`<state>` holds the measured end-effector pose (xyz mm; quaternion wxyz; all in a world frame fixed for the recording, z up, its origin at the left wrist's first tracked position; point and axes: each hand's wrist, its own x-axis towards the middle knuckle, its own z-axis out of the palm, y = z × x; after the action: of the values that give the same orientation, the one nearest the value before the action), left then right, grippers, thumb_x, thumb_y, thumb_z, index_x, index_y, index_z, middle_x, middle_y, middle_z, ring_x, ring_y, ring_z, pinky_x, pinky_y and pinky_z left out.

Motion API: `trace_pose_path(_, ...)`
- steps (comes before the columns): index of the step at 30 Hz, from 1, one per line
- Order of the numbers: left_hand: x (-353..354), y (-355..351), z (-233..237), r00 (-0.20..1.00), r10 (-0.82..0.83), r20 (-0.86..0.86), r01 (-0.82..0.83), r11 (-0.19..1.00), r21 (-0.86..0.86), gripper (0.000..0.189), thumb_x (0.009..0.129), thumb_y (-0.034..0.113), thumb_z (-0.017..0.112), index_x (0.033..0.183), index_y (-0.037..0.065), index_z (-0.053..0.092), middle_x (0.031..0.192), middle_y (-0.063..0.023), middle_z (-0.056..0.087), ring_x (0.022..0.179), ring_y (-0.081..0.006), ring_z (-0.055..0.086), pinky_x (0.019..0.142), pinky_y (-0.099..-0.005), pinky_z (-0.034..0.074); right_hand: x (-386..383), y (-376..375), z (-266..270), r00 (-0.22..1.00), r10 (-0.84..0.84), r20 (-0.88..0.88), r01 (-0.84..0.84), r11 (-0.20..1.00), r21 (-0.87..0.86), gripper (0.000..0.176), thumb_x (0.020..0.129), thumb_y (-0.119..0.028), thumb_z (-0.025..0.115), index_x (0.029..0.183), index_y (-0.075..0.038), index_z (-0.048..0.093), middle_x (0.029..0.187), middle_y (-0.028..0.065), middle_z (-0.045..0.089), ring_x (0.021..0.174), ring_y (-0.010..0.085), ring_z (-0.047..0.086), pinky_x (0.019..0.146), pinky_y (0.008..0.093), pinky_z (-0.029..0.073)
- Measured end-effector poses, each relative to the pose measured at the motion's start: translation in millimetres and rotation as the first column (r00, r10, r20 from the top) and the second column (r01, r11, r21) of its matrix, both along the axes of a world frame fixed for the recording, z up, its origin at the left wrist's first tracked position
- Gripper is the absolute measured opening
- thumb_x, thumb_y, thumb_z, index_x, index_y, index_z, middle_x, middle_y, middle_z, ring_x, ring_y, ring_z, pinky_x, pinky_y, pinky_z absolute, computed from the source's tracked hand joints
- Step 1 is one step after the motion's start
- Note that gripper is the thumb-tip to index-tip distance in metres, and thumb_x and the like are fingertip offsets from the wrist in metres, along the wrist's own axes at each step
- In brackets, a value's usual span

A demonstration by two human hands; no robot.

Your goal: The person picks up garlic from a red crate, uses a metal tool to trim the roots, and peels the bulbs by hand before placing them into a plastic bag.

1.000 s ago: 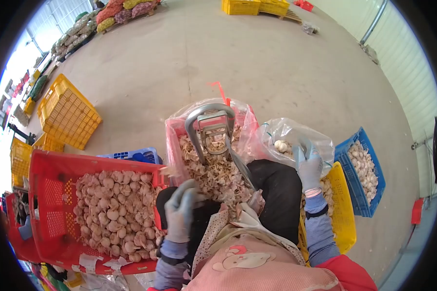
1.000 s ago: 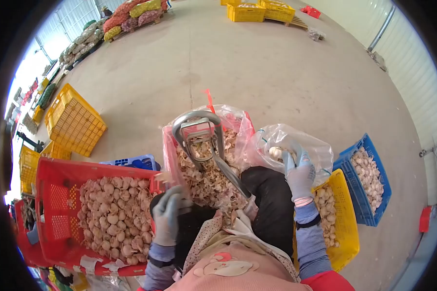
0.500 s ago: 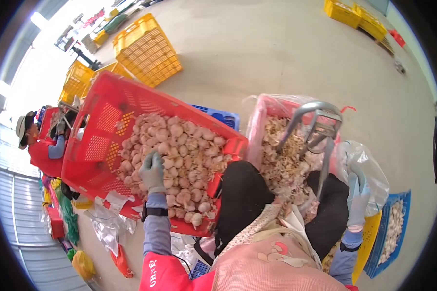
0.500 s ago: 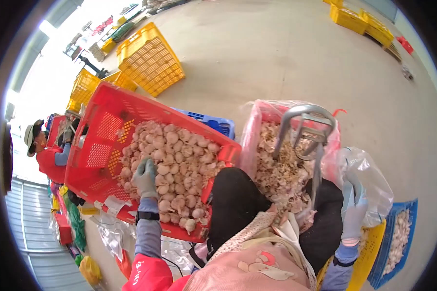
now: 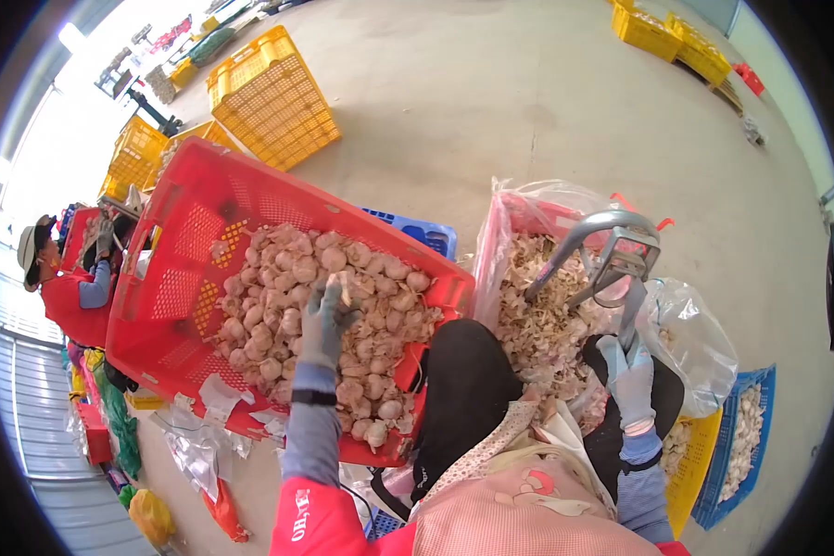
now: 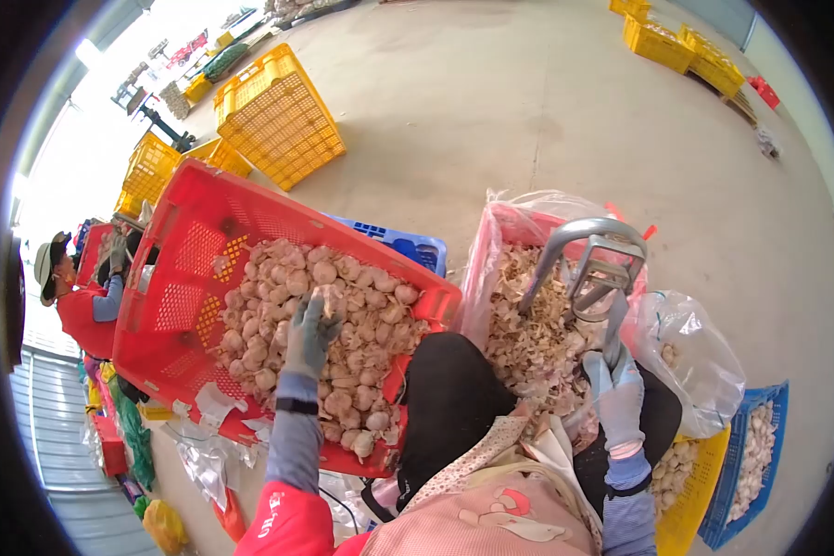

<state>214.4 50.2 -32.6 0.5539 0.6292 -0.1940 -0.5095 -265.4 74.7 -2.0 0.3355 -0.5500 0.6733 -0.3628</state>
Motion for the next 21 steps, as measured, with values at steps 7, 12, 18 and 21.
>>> trace_pose_path(7, -164.9, 27.8, 31.1, 0.74, -0.403, -0.539, 0.071, 0.843, -0.533, 0.037, 0.096, 0.02, 0.06, 0.132, 0.013, 0.052, 0.124, -0.0117, 0.06, 0.105, -0.0263, 0.063, 0.089, -0.0392, 0.054, -0.1, 19.6, 63.4, 0.857, -0.098, 0.505, -0.054, 0.959, 0.278, 0.034, 0.095, -0.021, 0.066, 0.118, 0.002, 0.061, 0.089, 0.0049, 0.066, 0.071, 0.0118, 0.064, 0.064, 0.0247, 0.053)
trace_pose_path(12, -242.8, 16.0, 52.2, 0.829, -0.524, -0.193, 0.429, 0.819, -0.38, 0.097, 0.078, 0.001, 0.077, 0.156, 0.008, 0.018, 0.131, -0.0151, 0.056, 0.114, -0.0186, 0.058, 0.095, -0.0336, 0.051, 0.0, 25.1, 97.1, 0.833, -0.069, 0.549, -0.112, 0.951, 0.288, 0.044, 0.094, -0.03, 0.067, 0.123, 0.002, 0.059, 0.083, 0.0045, 0.066, 0.07, 0.0106, 0.065, 0.061, 0.0235, 0.052)
trace_pose_path(18, -281.3, -7.0, 29.1, 0.785, -0.605, -0.134, 0.501, 0.747, -0.438, 0.109, 0.075, 0.005, 0.082, 0.157, 0.01, 0.01, 0.132, -0.0174, 0.055, 0.114, -0.0196, 0.059, 0.096, -0.034, 0.051, -1.2, 27.3, 91.2, 0.838, -0.077, 0.54, -0.088, 0.958, 0.273, 0.035, 0.095, -0.024, 0.065, 0.118, 0.001, 0.06, 0.085, 0.004, 0.068, 0.069, 0.0087, 0.063, 0.061, 0.0228, 0.05)
trace_pose_path(21, -291.1, -13.6, 34.6, 0.786, -0.61, -0.1, 0.519, 0.739, -0.429, 0.108, 0.075, 0.002, 0.079, 0.157, 0.012, 0.009, 0.132, -0.0175, 0.056, 0.115, -0.02, 0.059, 0.096, -0.0342, 0.051, -3.1, 30.5, 75.7, 0.855, -0.042, 0.517, -0.074, 0.977, 0.201, 0.032, 0.095, -0.019, 0.064, 0.119, 0.002, 0.06, 0.086, 0.0047, 0.069, 0.07, 0.0099, 0.065, 0.063, 0.0247, 0.051)
